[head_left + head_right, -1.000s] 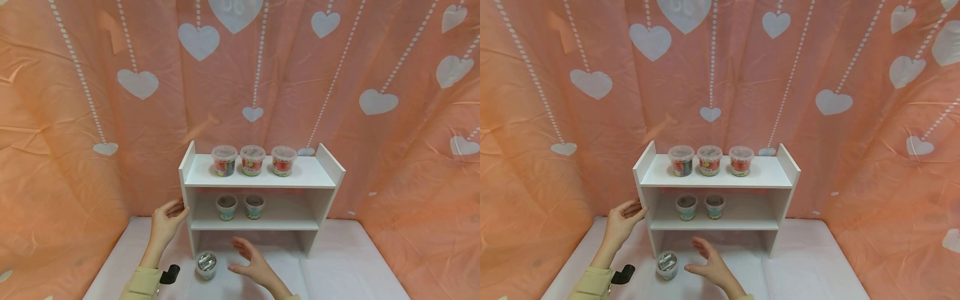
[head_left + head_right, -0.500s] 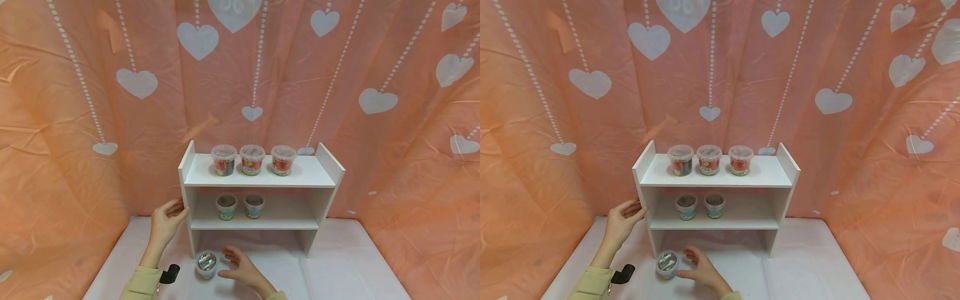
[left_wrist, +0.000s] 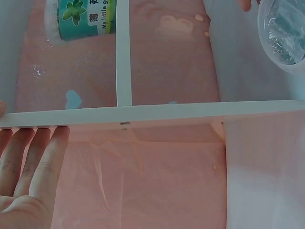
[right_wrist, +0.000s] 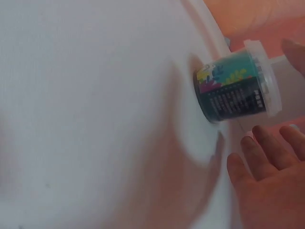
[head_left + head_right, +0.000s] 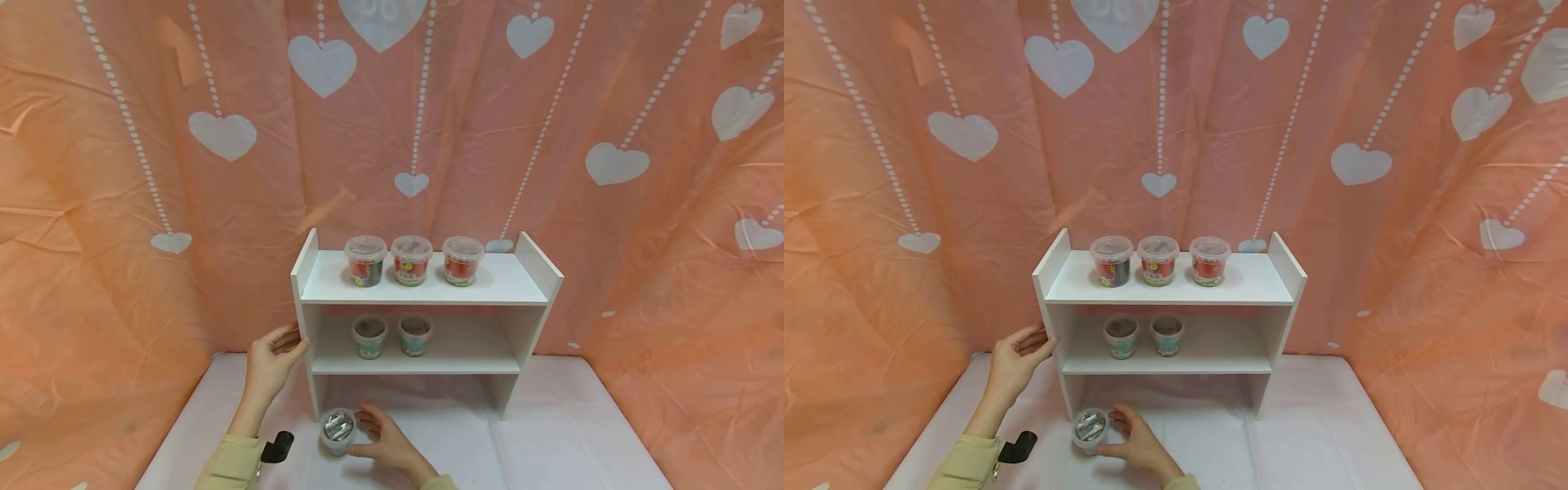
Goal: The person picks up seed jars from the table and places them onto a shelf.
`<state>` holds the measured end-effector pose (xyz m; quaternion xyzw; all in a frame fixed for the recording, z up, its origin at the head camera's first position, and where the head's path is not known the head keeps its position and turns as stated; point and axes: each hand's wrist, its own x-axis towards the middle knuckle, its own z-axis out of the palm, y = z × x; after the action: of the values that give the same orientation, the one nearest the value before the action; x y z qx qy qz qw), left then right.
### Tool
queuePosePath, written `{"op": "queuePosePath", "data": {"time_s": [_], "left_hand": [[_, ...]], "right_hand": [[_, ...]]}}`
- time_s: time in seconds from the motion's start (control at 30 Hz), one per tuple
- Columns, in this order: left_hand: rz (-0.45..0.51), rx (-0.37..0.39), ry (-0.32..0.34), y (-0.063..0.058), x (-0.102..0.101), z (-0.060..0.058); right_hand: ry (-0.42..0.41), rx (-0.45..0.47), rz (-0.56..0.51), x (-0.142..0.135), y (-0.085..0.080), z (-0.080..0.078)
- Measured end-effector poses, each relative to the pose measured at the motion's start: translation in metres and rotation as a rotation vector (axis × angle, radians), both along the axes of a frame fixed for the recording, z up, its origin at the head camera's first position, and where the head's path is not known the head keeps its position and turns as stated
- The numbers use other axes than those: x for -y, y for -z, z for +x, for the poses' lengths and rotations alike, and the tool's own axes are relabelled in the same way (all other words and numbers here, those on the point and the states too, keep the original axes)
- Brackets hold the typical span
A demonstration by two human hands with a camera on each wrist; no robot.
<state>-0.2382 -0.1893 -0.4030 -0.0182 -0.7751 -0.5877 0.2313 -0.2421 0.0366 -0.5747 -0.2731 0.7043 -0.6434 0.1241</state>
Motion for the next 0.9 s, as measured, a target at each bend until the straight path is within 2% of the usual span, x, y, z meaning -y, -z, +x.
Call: {"op": "queuePosePath", "data": {"time_s": [0.13,0.33,0.4,0.6,0.7,0.77,0.9], "left_hand": [[0.004,0.018,-0.004,0.01,0.004,-0.008],[0.014,-0.003,0.008,-0.004,-0.002,0.004],[0.018,-0.005,0.008,-0.006,-0.003,0.005],[0.028,0.014,-0.002,0.011,0.005,-0.008],[0.023,0.015,-0.01,0.014,0.006,-0.01],[0.023,0.015,-0.011,0.012,0.005,-0.008],[0.014,0.006,-0.008,-0.003,-0.002,0.003]], "right_hand": [[0.007,-0.022,-0.01,0.006,0.0,0.001],[0.02,-0.03,0.015,0.012,0.002,0.0],[0.021,-0.031,0.013,0.015,0.002,0.0],[0.045,-0.021,0.008,0.023,0.006,0.004],[0.061,-0.03,0.013,0.026,0.008,0.006],[0.072,-0.051,0.007,0.028,0.01,0.007],[0.092,-0.095,-0.032,0.03,0.014,0.008]]}}
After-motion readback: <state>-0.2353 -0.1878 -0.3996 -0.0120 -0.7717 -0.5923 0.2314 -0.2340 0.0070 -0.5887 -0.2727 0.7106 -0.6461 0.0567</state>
